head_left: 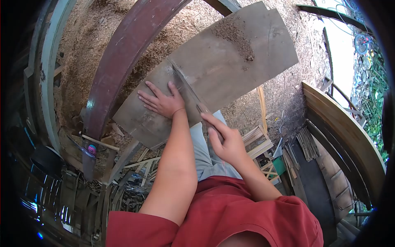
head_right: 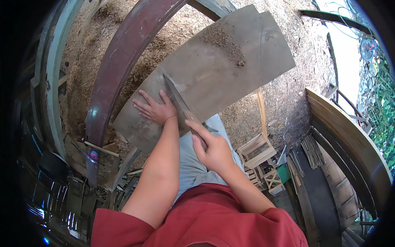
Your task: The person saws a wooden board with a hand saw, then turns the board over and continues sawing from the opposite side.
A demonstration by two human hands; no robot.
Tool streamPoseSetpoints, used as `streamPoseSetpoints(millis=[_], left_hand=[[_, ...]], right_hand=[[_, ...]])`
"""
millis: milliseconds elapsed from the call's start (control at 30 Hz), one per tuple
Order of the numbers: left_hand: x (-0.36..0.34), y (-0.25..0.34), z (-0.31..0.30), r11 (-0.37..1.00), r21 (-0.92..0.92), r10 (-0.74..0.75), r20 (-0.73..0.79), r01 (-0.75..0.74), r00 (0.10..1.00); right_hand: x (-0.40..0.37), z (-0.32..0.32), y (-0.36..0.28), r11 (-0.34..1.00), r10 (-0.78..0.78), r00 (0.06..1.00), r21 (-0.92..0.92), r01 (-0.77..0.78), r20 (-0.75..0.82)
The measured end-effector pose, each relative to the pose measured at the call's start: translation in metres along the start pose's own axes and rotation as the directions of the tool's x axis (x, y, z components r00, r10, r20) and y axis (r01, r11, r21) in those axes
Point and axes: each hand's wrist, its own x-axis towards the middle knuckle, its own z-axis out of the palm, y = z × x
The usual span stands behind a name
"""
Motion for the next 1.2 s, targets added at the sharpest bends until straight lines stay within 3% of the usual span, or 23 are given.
streamPoseSetpoints(millis=[67, 133, 333, 467, 533, 667, 733, 833, 967, 1033, 1100, 1167, 1200], left_hand=[[0.0, 0.001, 0.001, 0.999, -0.029, -0.027, 0.021, 0.028, 0.999], [-0.001, 0.0, 0.003, 0.999, -0.029, -0.036, 0.021, 0.037, 0.999], [-0.001, 0.002, -0.002, 0.999, -0.035, -0.031, 0.028, 0.032, 0.999], [0.0, 0.001, 0.0, 0.999, -0.035, -0.031, 0.025, 0.032, 0.999], [-0.003, -0.002, 0.001, 0.999, -0.033, -0.041, 0.035, 0.042, 0.999], [-0.001, 0.001, -0.002, 0.999, -0.032, -0.035, 0.013, 0.035, 0.999], [-0.002, 0.004, -0.001, 0.999, -0.036, -0.035, 0.011, 0.035, 0.999], [0.0, 0.0, 0.001, 0.999, -0.03, -0.034, 0.002, 0.034, 0.999], [-0.001, -0.001, 0.002, 0.999, -0.039, -0.021, -0.015, 0.02, 1.0], [-0.002, 0.0, 0.003, 0.999, -0.042, -0.022, -0.016, 0.022, 1.0], [-0.002, -0.005, 0.001, 1.0, -0.025, -0.01, 0.003, 0.01, 1.0], [0.0, 0.002, -0.001, 0.999, -0.027, -0.03, 0.013, 0.03, 0.999], [0.0, 0.002, -0.001, 0.999, -0.027, -0.028, 0.018, 0.029, 0.999]], right_hand=[[0.03, 0.013, 0.0, 1.0, 0.011, 1.0, -0.003, -0.011, -0.017], [0.069, 0.025, -0.004, 0.982, 0.163, 0.98, -0.113, -0.15, 0.112], [-0.018, -0.014, -0.003, 1.0, 0.026, 0.999, -0.013, -0.026, 0.025], [0.009, -0.005, -0.002, 0.999, 0.034, 0.999, 0.014, -0.035, 0.038], [0.052, 0.022, 0.006, 0.993, 0.089, 0.993, -0.08, -0.082, 0.08], [0.03, 0.015, 0.004, 0.994, 0.11, 0.993, -0.032, -0.108, 0.042], [-0.006, -0.002, 0.01, 0.995, -0.102, 0.994, -0.009, 0.101, -0.049], [-0.023, -0.022, 0.001, 1.0, 0.03, 0.998, 0.003, -0.03, 0.053], [0.051, 0.024, 0.012, 0.998, -0.054, 0.998, -0.018, 0.053, -0.015], [0.078, 0.034, 0.001, 0.997, 0.068, 0.997, -0.038, -0.067, 0.038], [0.053, 0.028, 0.0, 0.993, 0.112, 0.993, -0.029, -0.111, 0.039], [0.016, 0.009, 0.009, 0.999, -0.039, 0.998, 0.026, 0.04, -0.049], [0.003, -0.001, 0.006, 0.999, -0.034, 0.998, 0.025, 0.036, -0.05]])
